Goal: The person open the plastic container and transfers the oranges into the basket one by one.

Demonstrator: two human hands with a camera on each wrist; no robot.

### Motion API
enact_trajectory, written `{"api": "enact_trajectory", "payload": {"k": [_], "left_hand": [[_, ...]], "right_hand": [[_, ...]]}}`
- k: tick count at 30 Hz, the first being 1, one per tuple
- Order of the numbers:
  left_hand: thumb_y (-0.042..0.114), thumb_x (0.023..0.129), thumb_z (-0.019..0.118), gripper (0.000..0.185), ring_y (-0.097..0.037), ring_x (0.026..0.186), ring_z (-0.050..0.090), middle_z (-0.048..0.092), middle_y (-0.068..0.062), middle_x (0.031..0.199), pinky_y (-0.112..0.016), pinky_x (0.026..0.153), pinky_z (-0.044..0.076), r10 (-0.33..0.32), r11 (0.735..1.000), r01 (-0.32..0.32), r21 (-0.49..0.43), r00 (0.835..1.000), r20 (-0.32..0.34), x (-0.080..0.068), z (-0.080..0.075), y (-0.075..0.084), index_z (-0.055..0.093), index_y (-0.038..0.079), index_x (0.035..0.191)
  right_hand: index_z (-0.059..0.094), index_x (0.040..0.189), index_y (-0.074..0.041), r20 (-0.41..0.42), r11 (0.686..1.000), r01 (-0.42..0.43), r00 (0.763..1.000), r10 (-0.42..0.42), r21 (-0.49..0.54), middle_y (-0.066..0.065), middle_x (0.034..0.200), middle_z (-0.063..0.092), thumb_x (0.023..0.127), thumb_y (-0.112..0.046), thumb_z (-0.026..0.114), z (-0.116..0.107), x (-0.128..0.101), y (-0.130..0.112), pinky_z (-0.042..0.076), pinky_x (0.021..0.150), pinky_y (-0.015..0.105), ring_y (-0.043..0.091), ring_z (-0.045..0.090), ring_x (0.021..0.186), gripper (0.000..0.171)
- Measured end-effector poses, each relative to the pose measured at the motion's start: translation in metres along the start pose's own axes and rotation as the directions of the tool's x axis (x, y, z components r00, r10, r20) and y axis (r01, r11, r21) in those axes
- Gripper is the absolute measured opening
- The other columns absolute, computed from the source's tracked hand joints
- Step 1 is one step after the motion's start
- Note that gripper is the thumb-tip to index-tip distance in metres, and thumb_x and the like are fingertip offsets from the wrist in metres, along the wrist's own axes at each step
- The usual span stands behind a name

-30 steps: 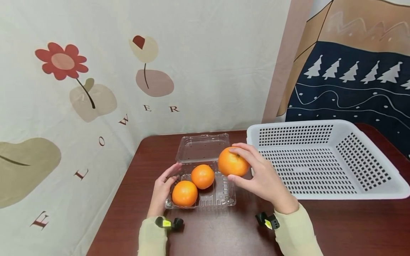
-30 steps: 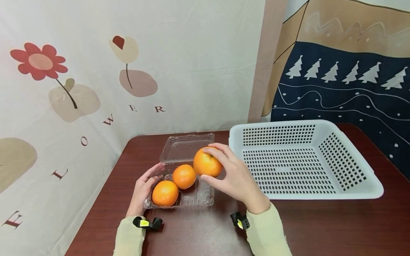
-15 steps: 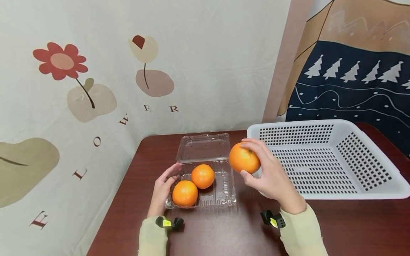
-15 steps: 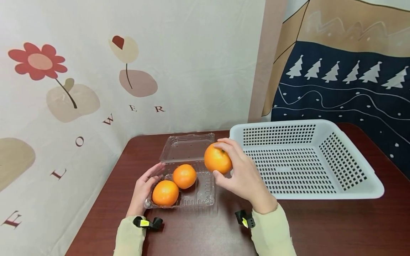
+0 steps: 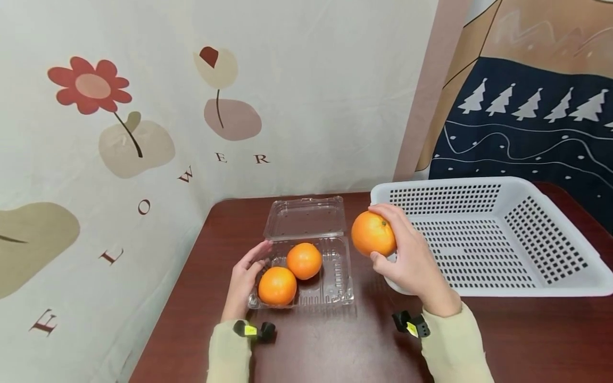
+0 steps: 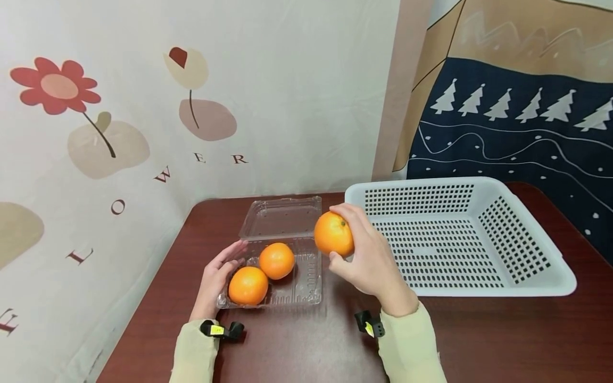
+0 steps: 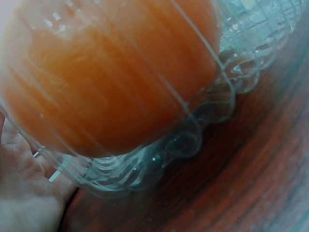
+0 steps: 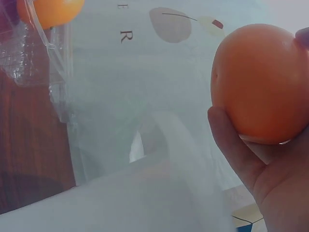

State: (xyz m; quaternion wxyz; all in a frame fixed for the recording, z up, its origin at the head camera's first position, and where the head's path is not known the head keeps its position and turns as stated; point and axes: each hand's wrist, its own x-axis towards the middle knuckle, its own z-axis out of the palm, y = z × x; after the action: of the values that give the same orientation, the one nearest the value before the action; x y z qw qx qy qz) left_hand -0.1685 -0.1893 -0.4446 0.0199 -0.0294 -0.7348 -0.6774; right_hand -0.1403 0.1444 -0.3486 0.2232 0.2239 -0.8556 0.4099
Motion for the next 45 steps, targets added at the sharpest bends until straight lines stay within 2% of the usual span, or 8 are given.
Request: {"api": "enact_trajectory", "payload": {"k": [6,12,20,26,32,41,45], "left_hand": [[-0.001,0.090,0.039,0.040,-0.019,0.117,0.045,0.050,-0.007,0.127,-0.027,0.095,0.037,-0.010,1.000,0.010,0.009,1.000,-0.001,0.001,0.001,0.000,0.049,0.009,0.128],[-0.002,0.090,0.039,0.040,-0.020,0.117,0.045,0.051,-0.007,0.127,-0.032,0.097,0.036,-0.004,1.000,0.004,0.006,1.000,-0.007,0.000,0.000,-0.001,0.049,0.009,0.127],[-0.002,0.090,0.040,0.040,-0.018,0.116,0.046,0.052,-0.005,0.126,-0.027,0.095,0.038,-0.004,1.000,0.004,-0.007,1.000,-0.007,0.001,0.002,-0.001,0.050,0.010,0.127],[-0.002,0.090,0.039,0.040,-0.019,0.116,0.046,0.052,-0.005,0.126,-0.030,0.095,0.038,-0.002,1.000,0.002,-0.014,1.000,-0.002,0.000,0.002,-0.002,0.050,0.010,0.127],[-0.001,0.090,0.039,0.040,-0.020,0.117,0.045,0.051,-0.005,0.126,-0.025,0.094,0.038,-0.012,1.000,0.012,0.009,1.000,-0.002,-0.001,-0.003,0.001,0.050,0.012,0.127],[0.006,0.092,0.042,0.039,-0.012,0.116,0.046,0.052,0.005,0.125,-0.027,0.096,0.037,-0.010,0.997,0.010,0.072,1.000,0.007,0.006,-0.010,-0.016,0.052,0.025,0.125],[0.006,0.092,0.042,0.039,-0.013,0.116,0.046,0.052,0.004,0.126,-0.027,0.096,0.037,-0.021,0.998,0.020,0.065,1.000,0.013,0.007,-0.011,-0.018,0.052,0.024,0.125]], "right_hand": [[0.045,0.125,-0.022,-0.029,1.000,-0.025,0.999,0.025,-0.014,-0.005,0.128,0.041,0.060,-0.016,0.064,-0.001,-0.001,0.001,0.043,0.071,0.036,0.013,0.049,0.099,0.068],[0.046,0.123,-0.022,-0.031,0.999,-0.040,0.999,0.039,-0.032,-0.006,0.127,0.042,0.060,-0.015,0.064,-0.001,-0.001,0.002,0.042,0.073,0.035,0.013,0.048,0.100,0.067],[0.045,0.124,-0.021,-0.043,0.998,-0.050,0.998,0.048,-0.036,-0.004,0.128,0.041,0.060,-0.015,0.065,-0.003,-0.001,0.000,0.042,0.072,0.037,0.014,0.046,0.104,0.067],[0.042,0.125,-0.022,-0.007,0.996,-0.075,0.997,0.075,-0.037,-0.004,0.129,0.038,0.063,-0.014,0.065,-0.005,-0.002,0.001,0.042,0.075,0.038,0.014,0.045,0.104,0.067],[0.042,0.126,-0.025,0.038,0.993,-0.095,0.994,0.098,-0.075,-0.005,0.131,0.035,0.065,-0.017,0.066,-0.006,0.002,0.002,0.042,0.080,0.039,0.015,0.045,0.105,0.066],[0.041,0.125,-0.026,0.088,0.984,-0.128,0.986,0.140,-0.127,-0.005,0.129,0.033,0.066,-0.019,0.067,-0.013,0.009,0.001,0.042,0.076,0.038,0.015,0.045,0.101,0.064],[0.041,0.123,-0.024,0.113,0.978,-0.137,0.981,0.155,-0.157,-0.005,0.128,0.034,0.066,-0.019,0.067,-0.017,0.013,0.000,0.043,0.072,0.037,0.015,0.046,0.097,0.063]]}}
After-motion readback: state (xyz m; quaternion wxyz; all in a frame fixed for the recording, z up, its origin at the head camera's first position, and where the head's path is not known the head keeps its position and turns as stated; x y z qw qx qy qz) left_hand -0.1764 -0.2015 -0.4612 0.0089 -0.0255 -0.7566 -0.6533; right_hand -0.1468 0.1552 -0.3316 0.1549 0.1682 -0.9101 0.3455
